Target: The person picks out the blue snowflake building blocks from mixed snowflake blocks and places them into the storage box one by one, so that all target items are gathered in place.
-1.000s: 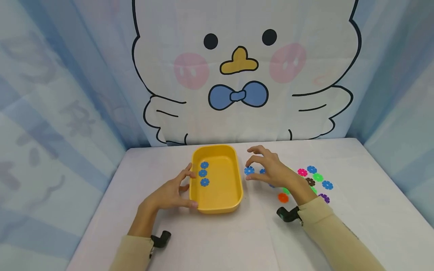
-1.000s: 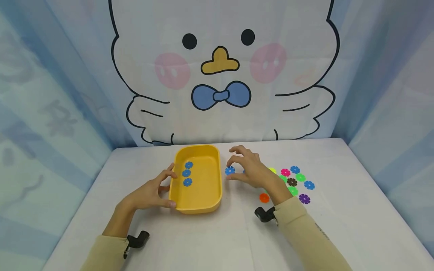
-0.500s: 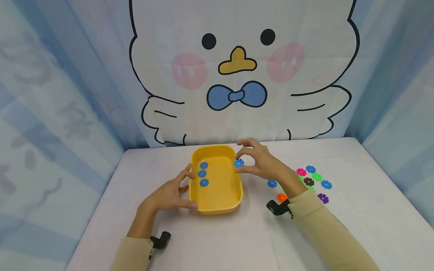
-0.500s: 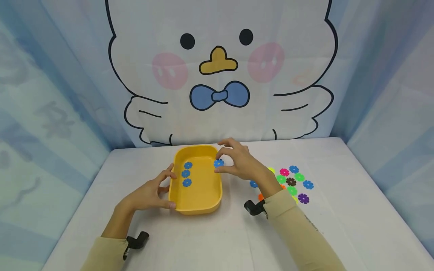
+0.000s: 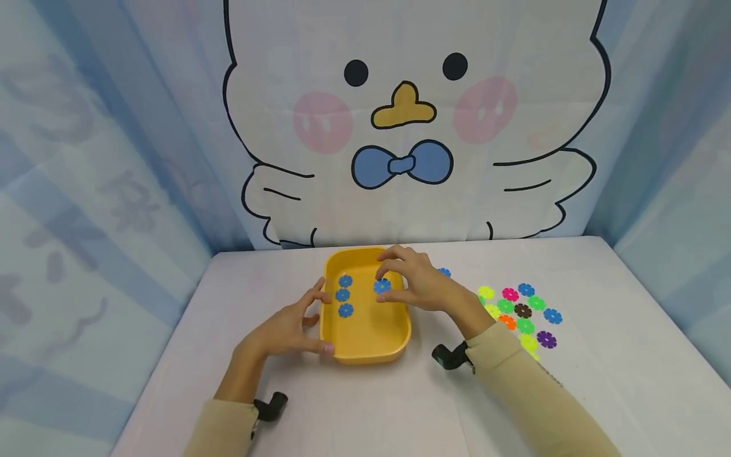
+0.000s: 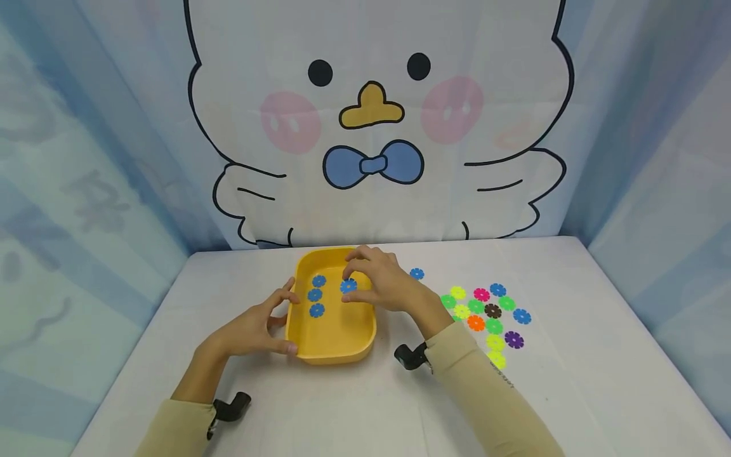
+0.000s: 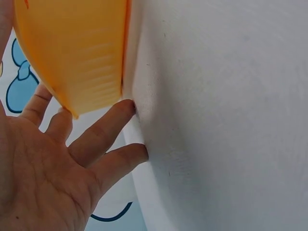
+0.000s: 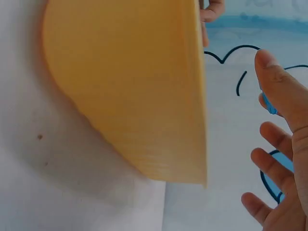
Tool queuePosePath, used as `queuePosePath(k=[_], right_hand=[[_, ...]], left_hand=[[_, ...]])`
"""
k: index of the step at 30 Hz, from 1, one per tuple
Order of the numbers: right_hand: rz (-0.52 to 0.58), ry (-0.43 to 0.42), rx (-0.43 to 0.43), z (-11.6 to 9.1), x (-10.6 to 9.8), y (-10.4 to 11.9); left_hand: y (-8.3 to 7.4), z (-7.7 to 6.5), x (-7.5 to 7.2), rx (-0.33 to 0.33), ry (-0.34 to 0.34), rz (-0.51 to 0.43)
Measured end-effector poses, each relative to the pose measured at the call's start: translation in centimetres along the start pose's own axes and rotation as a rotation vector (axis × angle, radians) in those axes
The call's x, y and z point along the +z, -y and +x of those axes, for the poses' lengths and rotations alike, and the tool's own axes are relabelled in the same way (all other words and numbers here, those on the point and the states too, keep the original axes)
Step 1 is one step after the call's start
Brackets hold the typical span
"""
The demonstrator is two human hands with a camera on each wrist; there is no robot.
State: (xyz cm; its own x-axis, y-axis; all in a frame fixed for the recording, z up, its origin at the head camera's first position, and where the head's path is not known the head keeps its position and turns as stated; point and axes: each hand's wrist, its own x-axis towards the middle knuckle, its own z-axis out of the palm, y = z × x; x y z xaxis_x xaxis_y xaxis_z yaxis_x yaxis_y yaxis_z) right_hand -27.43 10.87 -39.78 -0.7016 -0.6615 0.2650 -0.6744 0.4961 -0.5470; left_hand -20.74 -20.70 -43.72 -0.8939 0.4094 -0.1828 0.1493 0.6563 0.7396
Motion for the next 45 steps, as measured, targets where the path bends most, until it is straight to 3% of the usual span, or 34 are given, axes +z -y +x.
queuePosePath(k=[6,14,23,45], right_hand=[[0.057,-0.020,-0.017,1.3,0.7,1.0],[0.044,0.032,0.006,2.2,1.8,1.4],[0.024,0.090,0.018,3.3,3.4,1.8],[-0.016,0.290,0.168,3.5,6.6,2.3]], left_hand=[[-0.2,-0.4,-0.1,-0.028,-0.002,-0.010],[0.0,-0.2,0.0,0.014,0.010,-0.025],[0.1,-0.3,0.0,0.017,0.015,-0.011],[0.1,-0.1,-0.1,0.029,0.006,-0.025]])
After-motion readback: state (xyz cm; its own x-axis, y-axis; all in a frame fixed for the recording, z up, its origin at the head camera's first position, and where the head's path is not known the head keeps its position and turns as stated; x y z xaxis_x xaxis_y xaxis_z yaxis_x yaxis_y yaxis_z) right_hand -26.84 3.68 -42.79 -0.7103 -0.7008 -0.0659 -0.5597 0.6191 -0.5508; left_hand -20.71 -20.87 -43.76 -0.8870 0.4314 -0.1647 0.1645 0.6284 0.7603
